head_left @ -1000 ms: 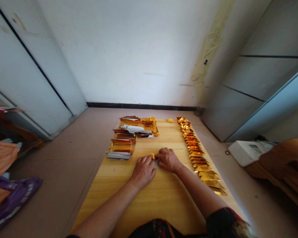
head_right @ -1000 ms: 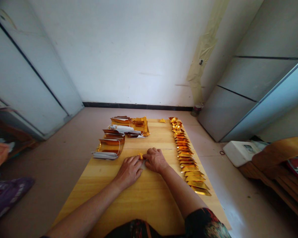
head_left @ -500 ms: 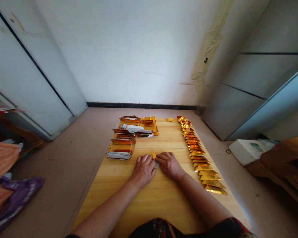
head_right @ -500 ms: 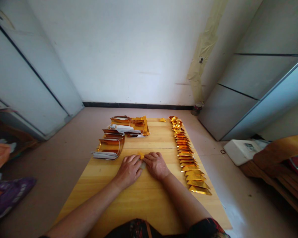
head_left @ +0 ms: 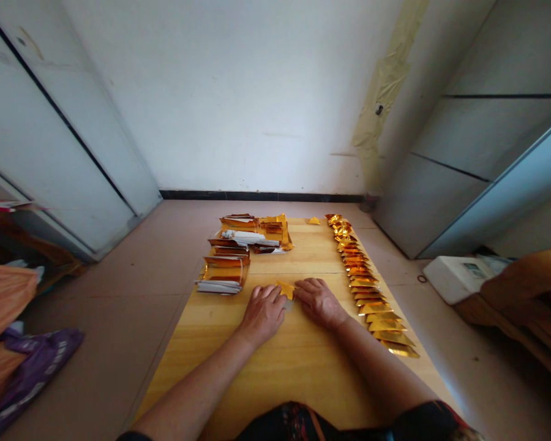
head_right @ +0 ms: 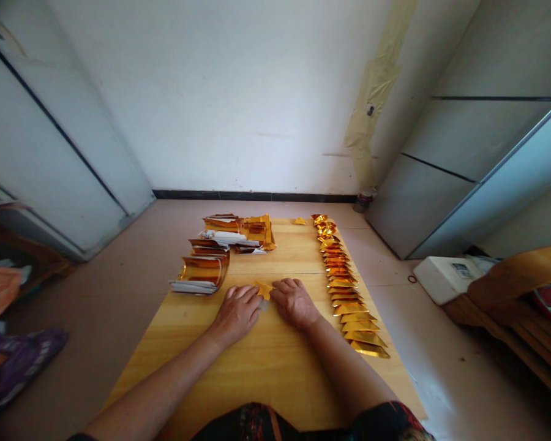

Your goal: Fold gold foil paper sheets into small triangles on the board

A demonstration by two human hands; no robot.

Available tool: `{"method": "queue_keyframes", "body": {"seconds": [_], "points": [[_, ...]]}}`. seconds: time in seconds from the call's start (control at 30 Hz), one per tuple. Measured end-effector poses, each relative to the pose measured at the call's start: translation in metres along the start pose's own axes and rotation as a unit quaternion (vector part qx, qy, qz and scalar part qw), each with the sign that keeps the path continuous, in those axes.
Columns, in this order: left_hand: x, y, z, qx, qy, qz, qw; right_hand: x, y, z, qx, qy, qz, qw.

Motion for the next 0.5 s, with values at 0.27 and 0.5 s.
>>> {"method": "queue_keyframes", "body": {"seconds": [0.27,0.5], "points": [[0.007,-0.001,-0.001,0.026,0.011,-0.006,1.0,0.001,-0.002,-0.008,0.013,-0.05,0.056,0.997],[0.009,-0.001,-0.002,0.025,0.015,-0.005,1.0,-0.007,-0.012,-0.013,-0.035,-0.051,0.042,0.997]]}}
Point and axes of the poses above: each hand's wrist, its own y-axis away from the middle knuckle, its own z-axis out of the back of the hand, x = y × z, the point moved 8 cm from there along -y, towards the middle knuckle, and after that the axes turned 4 degrees about x, right-handed, at the moved point
